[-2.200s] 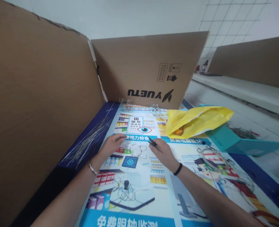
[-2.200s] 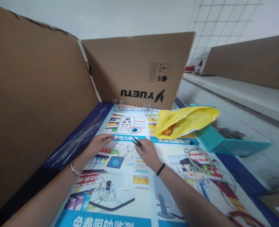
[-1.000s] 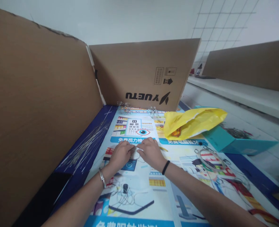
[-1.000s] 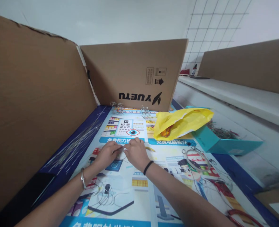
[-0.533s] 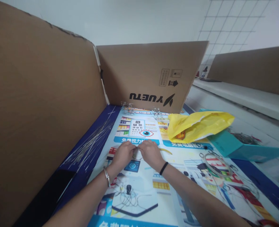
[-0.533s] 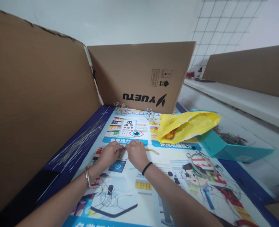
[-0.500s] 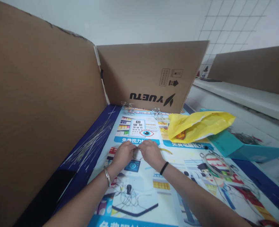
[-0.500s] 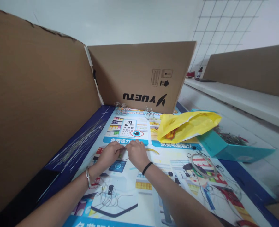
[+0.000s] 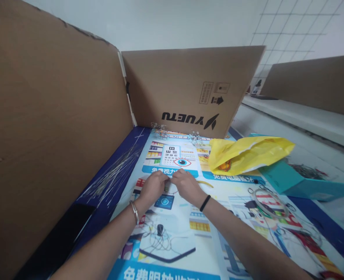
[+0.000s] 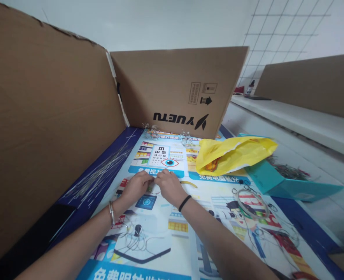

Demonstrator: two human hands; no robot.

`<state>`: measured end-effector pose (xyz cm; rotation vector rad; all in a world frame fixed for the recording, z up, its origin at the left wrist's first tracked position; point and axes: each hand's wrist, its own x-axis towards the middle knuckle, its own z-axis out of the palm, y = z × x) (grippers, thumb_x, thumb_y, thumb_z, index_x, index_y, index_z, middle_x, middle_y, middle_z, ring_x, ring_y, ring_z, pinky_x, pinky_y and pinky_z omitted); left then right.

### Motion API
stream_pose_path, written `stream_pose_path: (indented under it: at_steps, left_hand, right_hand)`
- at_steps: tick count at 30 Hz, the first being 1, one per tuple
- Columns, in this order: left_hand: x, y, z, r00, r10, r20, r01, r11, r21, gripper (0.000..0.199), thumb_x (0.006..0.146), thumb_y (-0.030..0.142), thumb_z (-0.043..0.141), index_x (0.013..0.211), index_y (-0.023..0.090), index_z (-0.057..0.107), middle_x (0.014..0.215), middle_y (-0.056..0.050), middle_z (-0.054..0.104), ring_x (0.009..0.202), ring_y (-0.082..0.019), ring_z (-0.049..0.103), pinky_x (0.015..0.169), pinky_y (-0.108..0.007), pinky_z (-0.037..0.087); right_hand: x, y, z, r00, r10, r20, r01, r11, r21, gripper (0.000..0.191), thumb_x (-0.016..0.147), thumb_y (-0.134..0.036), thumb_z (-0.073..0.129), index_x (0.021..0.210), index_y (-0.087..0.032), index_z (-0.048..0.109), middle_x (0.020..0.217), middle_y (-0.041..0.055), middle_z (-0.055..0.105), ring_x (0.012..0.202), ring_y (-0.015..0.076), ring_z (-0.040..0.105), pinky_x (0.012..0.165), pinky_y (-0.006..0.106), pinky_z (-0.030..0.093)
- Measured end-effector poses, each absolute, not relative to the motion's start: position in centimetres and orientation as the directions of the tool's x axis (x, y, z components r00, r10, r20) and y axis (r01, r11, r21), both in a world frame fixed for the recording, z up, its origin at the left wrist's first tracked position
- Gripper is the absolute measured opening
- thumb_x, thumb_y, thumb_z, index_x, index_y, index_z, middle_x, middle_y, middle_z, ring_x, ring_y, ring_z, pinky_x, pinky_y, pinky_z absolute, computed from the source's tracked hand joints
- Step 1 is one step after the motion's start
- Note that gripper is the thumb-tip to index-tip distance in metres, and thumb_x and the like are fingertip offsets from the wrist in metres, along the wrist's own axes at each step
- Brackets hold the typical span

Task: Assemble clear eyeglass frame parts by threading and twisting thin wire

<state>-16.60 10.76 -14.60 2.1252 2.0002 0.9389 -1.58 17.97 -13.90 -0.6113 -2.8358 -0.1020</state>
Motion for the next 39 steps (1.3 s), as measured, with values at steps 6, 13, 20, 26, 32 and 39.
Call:
stream_pose_path:
  at_steps: [6,13,20,26,32,39]
  left_hand:
    - [-16.9,10.8,-15.1,-0.051,0.921,0.386,0.834,-0.174,0.524,0.024,0.079,0.01,0.047,0.083,0.02,0.068,0.08,-0.003,0.065,0.081,-0.017,0.057,0.074,-0.028,0.044]
    - [-18.7,10.8,-14.5,-0.204,0.892,0.403,0.773,-0.106,0.626,0.02,0.081,0.017,0.049,0.092,0.017,0.065,0.092,-0.005,0.067,0.087,-0.017,0.06,0.077,-0.028,0.048]
    - [-19.9,10.6,-13.4,-0.137,0.929,0.343,0.767,-0.119,0.631,0.019,0.075,0.023,0.06,0.091,0.02,0.067,0.093,-0.004,0.067,0.083,-0.017,0.062,0.08,-0.029,0.049]
    - [-19.8,10.0,-13.6,0.146,0.981,0.126,0.862,-0.188,0.471,0.063,0.065,0.038,0.071,0.123,0.022,0.052,0.131,-0.009,0.051,0.124,-0.025,0.04,0.102,-0.038,0.031]
    - [-20.0,9.8,-14.0,0.186,0.981,0.055,0.92,-0.194,0.34,0.068,0.067,0.045,0.069,0.128,0.024,0.047,0.138,-0.011,0.042,0.13,-0.027,0.031,0.103,-0.043,0.026]
    - [-20.7,10.2,-13.5,0.103,0.97,0.221,0.857,-0.199,0.475,0.049,0.071,0.039,0.066,0.116,0.022,0.058,0.127,-0.009,0.055,0.12,-0.026,0.045,0.099,-0.04,0.035]
  right_hand:
    - [-1.2,19.0,-15.0,-0.836,0.431,0.339,0.414,0.902,-0.126,0.021,0.083,-0.008,0.046,0.085,-0.019,0.064,0.088,0.0055,0.06,0.09,0.019,0.046,0.076,0.031,0.034]
    - [-0.5,19.8,-15.6,-0.708,0.476,0.522,0.315,0.874,-0.369,0.021,0.084,-0.012,0.048,0.093,-0.017,0.065,0.089,0.0044,0.064,0.088,0.0166,0.051,0.085,0.031,0.038]
    - [-0.6,19.2,-14.9,-0.791,0.427,0.438,0.347,0.903,-0.255,0.022,0.087,-0.017,0.046,0.091,-0.019,0.067,0.088,0.0052,0.063,0.088,0.0173,0.049,0.083,0.031,0.036]
    - [-0.6,18.4,-14.0,-0.826,0.457,0.329,0.434,0.889,-0.146,0.019,0.086,-0.023,0.049,0.094,-0.022,0.066,0.09,0.0053,0.06,0.092,0.0188,0.045,0.075,0.029,0.034]
    - [-0.7,18.1,-14.3,-0.829,0.458,0.321,0.455,0.886,-0.089,0.021,0.088,-0.024,0.046,0.095,-0.023,0.066,0.093,0.0054,0.061,0.093,0.0201,0.045,0.074,0.031,0.034]
    - [0.3,19.8,-13.4,-0.667,0.582,0.465,0.55,0.806,-0.22,0.03,0.091,-0.021,0.035,0.101,-0.019,0.063,0.101,0.0073,0.063,0.098,0.0178,0.051,0.087,0.032,0.037]
